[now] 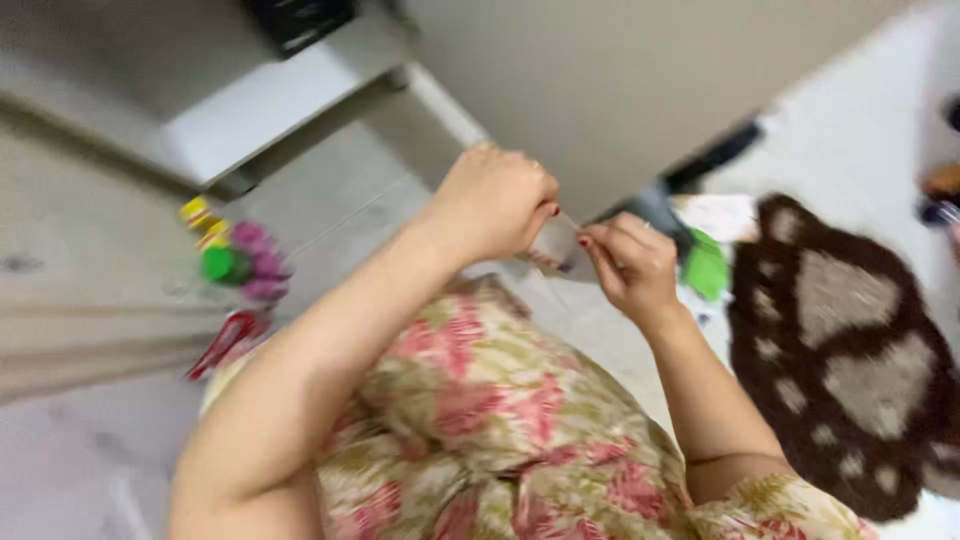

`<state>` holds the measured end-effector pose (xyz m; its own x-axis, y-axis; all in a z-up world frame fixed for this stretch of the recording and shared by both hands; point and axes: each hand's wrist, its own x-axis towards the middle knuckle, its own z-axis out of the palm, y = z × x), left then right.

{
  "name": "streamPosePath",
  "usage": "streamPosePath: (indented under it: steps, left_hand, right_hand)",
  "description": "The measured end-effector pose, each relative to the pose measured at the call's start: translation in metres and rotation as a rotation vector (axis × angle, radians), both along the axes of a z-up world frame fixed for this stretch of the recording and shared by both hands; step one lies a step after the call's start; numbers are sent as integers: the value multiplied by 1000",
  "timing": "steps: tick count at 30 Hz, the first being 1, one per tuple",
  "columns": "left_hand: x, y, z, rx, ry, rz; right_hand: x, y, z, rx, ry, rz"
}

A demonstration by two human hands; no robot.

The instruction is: The person sits on the floor and removes various items from a white cabinet, including small boxes, bottles, a bag, a box, a roll, and a plastic bag. They place the items on the floor and continue to remove more items, organizing them as they go.

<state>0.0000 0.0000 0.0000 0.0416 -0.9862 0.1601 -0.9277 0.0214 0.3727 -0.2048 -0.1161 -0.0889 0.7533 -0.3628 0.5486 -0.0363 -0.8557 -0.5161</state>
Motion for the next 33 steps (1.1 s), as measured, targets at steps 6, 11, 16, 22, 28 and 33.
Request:
streamPosePath:
  steps: [6, 11, 16, 22, 28, 33]
  left_hand:
    - [-85, -71, -55, 280, -8, -36]
    - [-126, -104, -147, 420, 109, 4]
    - [-122, -98, -234, 265, 314, 24]
    - [-109, -76, -233, 327, 145, 106]
    - [-116, -75, -210, 376, 112, 132]
    - [-118, -79, -225, 327, 95, 116]
  right_hand:
    - [-111, -40, -36, 53, 145, -168]
    - [-198, -72, -87, 164, 496, -434]
    - [-271, -121, -123, 244, 687, -849]
    - [-353, -195, -242, 431, 615, -1014]
    - [-347, -201, -309, 681, 570, -1362]
    - [-343, -196, -338, 757, 748, -1357]
